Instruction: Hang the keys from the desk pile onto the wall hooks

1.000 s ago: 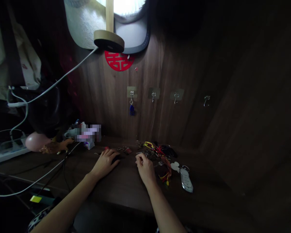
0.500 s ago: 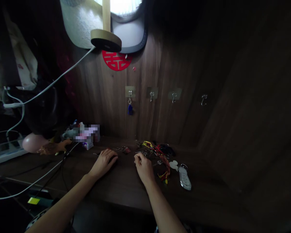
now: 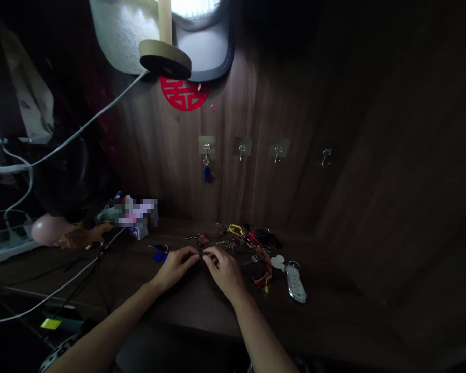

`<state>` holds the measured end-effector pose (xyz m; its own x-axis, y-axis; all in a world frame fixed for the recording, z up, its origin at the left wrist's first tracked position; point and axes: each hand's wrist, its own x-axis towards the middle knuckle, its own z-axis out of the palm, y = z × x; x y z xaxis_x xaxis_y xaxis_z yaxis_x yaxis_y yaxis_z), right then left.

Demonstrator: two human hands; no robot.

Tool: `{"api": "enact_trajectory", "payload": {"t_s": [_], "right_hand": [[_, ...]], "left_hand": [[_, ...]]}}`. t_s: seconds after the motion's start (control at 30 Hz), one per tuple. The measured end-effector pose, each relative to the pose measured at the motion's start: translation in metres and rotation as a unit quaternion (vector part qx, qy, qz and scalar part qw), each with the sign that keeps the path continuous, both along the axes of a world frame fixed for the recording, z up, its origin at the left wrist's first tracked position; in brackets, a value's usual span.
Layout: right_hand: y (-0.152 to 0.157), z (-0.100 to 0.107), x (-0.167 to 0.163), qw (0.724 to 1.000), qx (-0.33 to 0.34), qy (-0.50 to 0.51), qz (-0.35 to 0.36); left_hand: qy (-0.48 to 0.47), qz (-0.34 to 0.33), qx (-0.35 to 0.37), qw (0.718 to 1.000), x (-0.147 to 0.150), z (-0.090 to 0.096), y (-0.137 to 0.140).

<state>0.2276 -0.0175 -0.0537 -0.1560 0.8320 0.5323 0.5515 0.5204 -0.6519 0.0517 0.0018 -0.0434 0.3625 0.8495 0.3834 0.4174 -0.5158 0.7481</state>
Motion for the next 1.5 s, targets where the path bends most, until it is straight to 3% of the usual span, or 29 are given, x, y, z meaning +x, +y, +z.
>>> {"api": "enact_trajectory", "payload": {"t_s": [0.17, 0.37, 0.5, 0.7, 0.9, 1.0, 1.17, 1.37, 1.5], "right_hand": [[0.000, 0.000, -0.001, 0.999, 0.043, -0.025, -0.001], [0.001, -0.001, 0.001, 0.996, 0.065, 0.006, -0.062], [0.001, -0.003, 0.004, 0.994, 0.057, 0.042, -0.084], [-0.001, 0.000, 0.003, 0.993, 0.052, 0.049, -0.090], [0.001, 0.000, 0.003, 0.994, 0.038, 0.031, -0.093], [0.003, -0.002, 0.005, 0.994, 0.032, 0.036, -0.097], [0.003, -0.003, 0.005, 0.994, 0.019, 0.041, -0.098], [0.004, -0.004, 0.006, 0.994, 0.033, 0.037, -0.098], [0.004, -0.003, 0.006, 0.994, 0.047, 0.031, -0.097]], "left_hand": [[0.008, -0.036, -0.026, 0.999, -0.001, 0.001, 0.000], [-0.003, -0.073, -0.048, 0.996, -0.002, 0.001, 0.000], [0.020, -0.056, -0.025, 0.998, 0.000, -0.002, -0.001], [-0.023, -0.024, -0.028, 0.999, -0.002, 0.001, 0.000], [-0.126, 0.018, -0.006, 0.992, -0.007, 0.002, 0.008], [-0.196, 0.045, -0.031, 0.979, -0.010, 0.005, 0.018], [-0.279, 0.064, -0.136, 0.948, -0.015, 0.029, 0.037], [-0.352, 0.015, -0.148, 0.924, -0.020, 0.071, 0.058], [-0.365, 0.011, -0.136, 0.921, -0.020, 0.090, 0.072]]}}
